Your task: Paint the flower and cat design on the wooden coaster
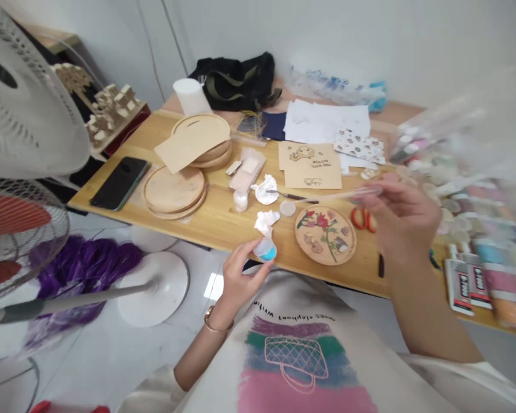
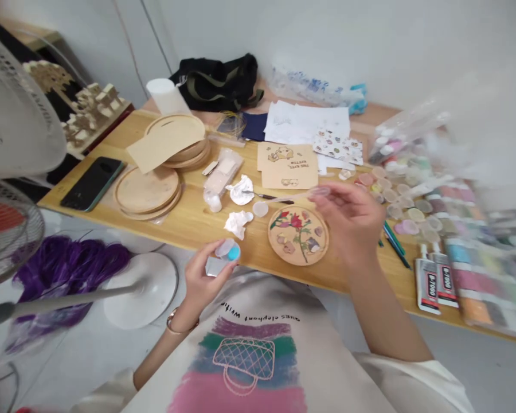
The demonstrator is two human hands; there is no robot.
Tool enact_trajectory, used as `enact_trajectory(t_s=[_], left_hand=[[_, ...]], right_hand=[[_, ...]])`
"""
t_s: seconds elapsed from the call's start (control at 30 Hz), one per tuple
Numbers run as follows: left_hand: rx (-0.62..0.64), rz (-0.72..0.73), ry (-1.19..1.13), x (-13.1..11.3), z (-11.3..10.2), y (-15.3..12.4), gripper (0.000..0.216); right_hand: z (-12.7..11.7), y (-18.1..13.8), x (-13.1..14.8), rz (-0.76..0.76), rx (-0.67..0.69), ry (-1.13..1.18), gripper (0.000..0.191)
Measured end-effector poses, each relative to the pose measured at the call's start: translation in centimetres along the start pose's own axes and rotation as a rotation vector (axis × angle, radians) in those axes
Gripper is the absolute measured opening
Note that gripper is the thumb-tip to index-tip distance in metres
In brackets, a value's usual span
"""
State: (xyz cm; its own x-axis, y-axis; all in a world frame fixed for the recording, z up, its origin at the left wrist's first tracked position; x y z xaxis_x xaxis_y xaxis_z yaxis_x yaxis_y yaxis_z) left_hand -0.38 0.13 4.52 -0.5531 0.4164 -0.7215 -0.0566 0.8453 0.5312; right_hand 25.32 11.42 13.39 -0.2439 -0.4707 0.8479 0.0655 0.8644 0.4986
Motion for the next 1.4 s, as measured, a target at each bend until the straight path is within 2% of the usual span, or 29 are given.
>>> enact_trajectory(t_s=[0.17,0.23,0.33,0.5,0.6,0.73,0.9,1.03,1.17,1.4], left_hand=[[0.089,0.053,-0.018,-0.3,3.8,1.2,0.035],[0.082,0.088,0.016,0.0,4.7,1.5,0.035],[0.073,0.155,0.125,0.3,5.8,1.7,0.033],[0.035,0.231,0.339,0.4,6.7,1.3,0.036],[0.022,0.248,0.377,0.4,6.8,1.0,0.042],[0.073,0.212,0.387,0.7,7.1,1.0,0.047],[0.072,0.207,0.380,0.6,7.1,1.2,0.047],[0.118,0.219,0.389,0.6,7.2,1.2,0.050],[0.096,0.217,0.392,0.5,7.1,1.2,0.046],[0.100,0.203,0.387,0.8,7.2,1.0,0.048]], right_hand=[[-11.9,2.1,-2.7,0.078,-0.477,-0.014,0.024],[-15.5,3.2,-3.8,0.085,-0.571,-0.067,0.023],[-17.9,5.1,-6.3,0.140,-0.569,-0.150,0.023],[-16.5,7.7,-10.4,0.180,-0.501,-0.175,0.026],[-15.3,9.1,-12.3,0.206,-0.460,-0.186,0.021],[-14.7,10.2,-14.1,0.255,-0.436,-0.202,0.012],[-14.7,10.3,-15.2,0.277,-0.438,-0.211,0.008],[-14.7,10.3,-15.5,0.282,-0.435,-0.207,0.008],[-14.8,10.3,-15.8,0.280,-0.431,-0.183,0.009],[-15.4,10.2,-16.5,0.297,-0.498,-0.096,0.015]])
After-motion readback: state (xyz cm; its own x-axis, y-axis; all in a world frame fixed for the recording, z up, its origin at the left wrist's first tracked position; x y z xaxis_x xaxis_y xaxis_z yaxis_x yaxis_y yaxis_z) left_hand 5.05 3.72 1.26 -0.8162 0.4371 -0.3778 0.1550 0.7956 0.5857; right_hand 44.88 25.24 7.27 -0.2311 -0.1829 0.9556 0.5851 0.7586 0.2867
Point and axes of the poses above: each hand's wrist, its own y-axis towards the middle knuckle, its own z-axis out of the palm, x = y × z, the point moved 6 cm from there along y, towards the middle knuckle, and after that the axes turned 7 degrees about x, right-handed, at the moved point
